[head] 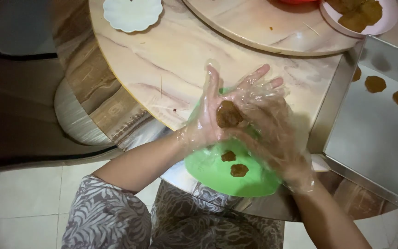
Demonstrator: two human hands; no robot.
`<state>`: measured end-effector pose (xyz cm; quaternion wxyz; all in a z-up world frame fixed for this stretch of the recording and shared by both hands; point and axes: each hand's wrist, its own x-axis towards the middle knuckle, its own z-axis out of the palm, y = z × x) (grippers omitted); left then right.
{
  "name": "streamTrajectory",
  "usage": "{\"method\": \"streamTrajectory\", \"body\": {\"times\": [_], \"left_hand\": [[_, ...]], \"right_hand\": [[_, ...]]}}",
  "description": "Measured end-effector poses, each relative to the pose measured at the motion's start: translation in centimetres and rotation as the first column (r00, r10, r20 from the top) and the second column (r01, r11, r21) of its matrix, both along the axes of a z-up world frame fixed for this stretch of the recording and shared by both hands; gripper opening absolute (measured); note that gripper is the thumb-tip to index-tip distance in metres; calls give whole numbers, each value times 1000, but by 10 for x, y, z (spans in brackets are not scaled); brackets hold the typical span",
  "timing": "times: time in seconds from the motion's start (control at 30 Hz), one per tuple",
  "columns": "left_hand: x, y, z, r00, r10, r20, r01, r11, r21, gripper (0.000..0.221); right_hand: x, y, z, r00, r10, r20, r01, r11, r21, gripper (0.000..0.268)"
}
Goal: The person is manually shaping small balls of brown dough and arranging them in rows on a metal baking tray.
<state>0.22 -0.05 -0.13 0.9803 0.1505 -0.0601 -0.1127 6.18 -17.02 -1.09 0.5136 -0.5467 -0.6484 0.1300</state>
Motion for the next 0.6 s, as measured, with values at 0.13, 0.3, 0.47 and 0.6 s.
{"method": "streamTrajectory", "body": {"times": [0.13, 0.3, 0.47, 0.6], "left_hand": [[9, 2, -23, 998, 25, 62, -15, 986, -166, 104], [10, 3, -15, 991, 124, 41, -118, 984, -131, 106], [9, 3, -7, 985, 171, -14, -172, 979, -114, 106], [5, 5, -6, 991, 136, 10, -135, 988, -71, 106]], "right_hand": [[1, 9, -12, 739, -500, 451, 441, 866, 238, 62], [-2, 18, -21, 573, -676, 464, 560, 736, 381, 39], [-6, 17, -3, 524, -613, 591, 380, 790, 482, 29], [-11, 20, -6, 622, -630, 465, 461, 775, 433, 25]]}}
